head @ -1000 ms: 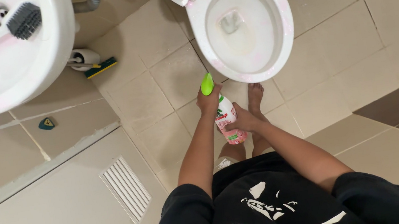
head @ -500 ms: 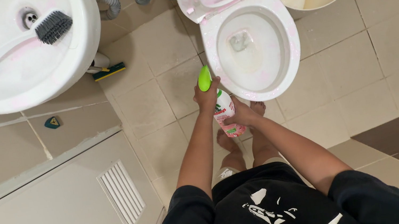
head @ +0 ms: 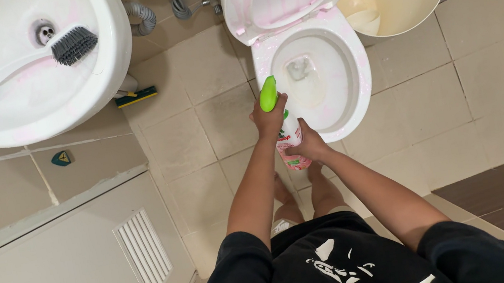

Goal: The person sprays cleaning solution onto a bathroom sink and toilet lid, then uses a brush to scrub the sink basin.

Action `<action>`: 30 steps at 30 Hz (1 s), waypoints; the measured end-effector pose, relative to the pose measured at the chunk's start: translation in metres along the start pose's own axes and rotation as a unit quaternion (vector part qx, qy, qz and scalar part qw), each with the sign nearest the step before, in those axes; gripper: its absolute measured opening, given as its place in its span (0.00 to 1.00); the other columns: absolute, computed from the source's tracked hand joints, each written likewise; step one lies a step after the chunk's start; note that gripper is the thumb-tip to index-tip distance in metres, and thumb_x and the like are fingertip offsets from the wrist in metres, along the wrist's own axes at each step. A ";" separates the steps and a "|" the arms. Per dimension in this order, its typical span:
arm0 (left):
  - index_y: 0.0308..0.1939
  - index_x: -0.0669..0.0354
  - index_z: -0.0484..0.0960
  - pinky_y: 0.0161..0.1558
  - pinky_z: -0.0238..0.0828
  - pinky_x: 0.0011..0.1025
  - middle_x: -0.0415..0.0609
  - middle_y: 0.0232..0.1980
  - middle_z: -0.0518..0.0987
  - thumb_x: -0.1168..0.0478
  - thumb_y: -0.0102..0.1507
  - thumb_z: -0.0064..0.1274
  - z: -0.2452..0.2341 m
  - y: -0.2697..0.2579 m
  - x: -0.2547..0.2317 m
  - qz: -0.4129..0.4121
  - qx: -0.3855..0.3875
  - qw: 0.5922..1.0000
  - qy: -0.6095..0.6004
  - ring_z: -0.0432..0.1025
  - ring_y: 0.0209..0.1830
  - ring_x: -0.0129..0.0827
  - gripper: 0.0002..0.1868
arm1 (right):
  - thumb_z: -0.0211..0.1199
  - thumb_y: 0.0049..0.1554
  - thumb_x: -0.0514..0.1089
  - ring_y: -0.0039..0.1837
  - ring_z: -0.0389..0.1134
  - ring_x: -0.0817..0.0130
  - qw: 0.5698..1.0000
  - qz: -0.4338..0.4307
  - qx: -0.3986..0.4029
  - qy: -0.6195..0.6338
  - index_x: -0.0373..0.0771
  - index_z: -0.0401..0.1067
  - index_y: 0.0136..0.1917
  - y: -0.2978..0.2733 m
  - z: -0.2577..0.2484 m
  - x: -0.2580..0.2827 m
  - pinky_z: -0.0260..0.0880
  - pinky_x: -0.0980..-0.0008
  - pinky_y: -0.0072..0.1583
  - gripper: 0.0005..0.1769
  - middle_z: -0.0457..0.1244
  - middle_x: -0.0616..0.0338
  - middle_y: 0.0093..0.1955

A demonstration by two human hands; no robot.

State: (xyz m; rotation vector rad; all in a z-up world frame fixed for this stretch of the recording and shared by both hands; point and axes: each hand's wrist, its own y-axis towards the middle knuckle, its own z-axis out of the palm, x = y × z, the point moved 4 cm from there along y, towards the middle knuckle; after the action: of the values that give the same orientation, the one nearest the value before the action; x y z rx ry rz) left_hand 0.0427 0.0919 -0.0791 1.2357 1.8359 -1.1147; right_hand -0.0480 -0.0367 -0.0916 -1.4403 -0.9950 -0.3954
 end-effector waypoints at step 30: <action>0.51 0.61 0.81 0.50 0.75 0.28 0.43 0.45 0.84 0.59 0.61 0.64 0.005 -0.086 -0.120 0.076 0.137 0.975 -0.157 0.78 0.45 0.26 0.17 | 0.81 0.38 0.43 0.59 0.71 0.61 0.976 -0.168 -0.137 -0.003 0.37 0.56 0.70 -0.081 -0.095 0.039 0.73 0.63 0.58 0.52 0.67 0.50 0.57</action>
State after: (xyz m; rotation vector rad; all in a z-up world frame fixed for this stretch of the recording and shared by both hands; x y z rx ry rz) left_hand 0.0035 0.0253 0.0463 1.2435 1.3628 -1.4193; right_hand -0.0567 -0.1246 0.0046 -1.5179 -1.2295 -0.8021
